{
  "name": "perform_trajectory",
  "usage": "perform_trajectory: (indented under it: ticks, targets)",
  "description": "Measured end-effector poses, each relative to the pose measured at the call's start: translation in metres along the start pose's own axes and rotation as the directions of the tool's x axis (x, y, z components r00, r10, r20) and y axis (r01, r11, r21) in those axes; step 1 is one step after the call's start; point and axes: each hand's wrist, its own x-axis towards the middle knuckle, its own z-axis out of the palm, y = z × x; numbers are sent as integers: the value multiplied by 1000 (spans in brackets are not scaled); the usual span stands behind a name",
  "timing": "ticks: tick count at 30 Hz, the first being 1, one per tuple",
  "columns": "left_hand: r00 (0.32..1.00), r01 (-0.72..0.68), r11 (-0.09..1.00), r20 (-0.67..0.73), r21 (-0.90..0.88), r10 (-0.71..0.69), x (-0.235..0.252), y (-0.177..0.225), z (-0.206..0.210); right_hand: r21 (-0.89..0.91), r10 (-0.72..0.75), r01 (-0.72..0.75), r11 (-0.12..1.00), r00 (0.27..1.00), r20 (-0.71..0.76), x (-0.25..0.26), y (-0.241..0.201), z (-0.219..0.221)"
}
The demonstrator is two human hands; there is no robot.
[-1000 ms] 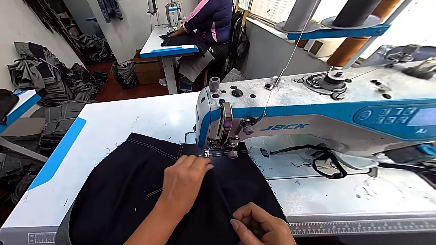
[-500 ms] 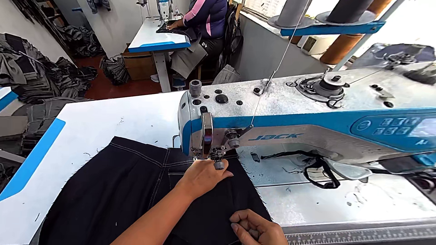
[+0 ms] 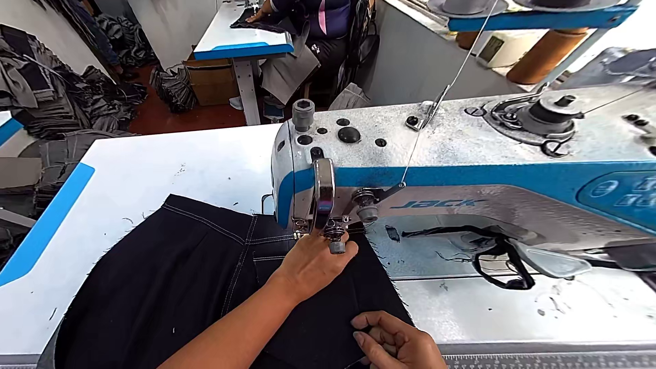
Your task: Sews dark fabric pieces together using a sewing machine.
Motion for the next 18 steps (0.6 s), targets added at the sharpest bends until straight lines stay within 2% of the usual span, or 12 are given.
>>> perform_trajectory:
  ticks: [6,9,12,14,16,18]
  targets:
    - [999,46,982,-21,181,-43,3,17,-2,12,28,-28,1000,1000,12,1,-2,0]
    - [988,112,980,85,166,-127,-1,30,-10,7,29,-30,1000,999,26,2,-3,-2]
    - [950,198,971,217,131,-223,-12,41,-19,2,37,-37,999,999,26,2,-2,-2]
    - [904,265,959,321,101,-283,-18,49,-26,6,33,-33,999,999,24,1,-1,-1]
    - [804,362,931,487,54,-341,-20,55,-37,-4,30,-30,1000,999,33,1,-1,-1]
    - [706,443,897,609,20,-362,-24,58,-42,-87,20,-14,996,997,70,1,-3,-6]
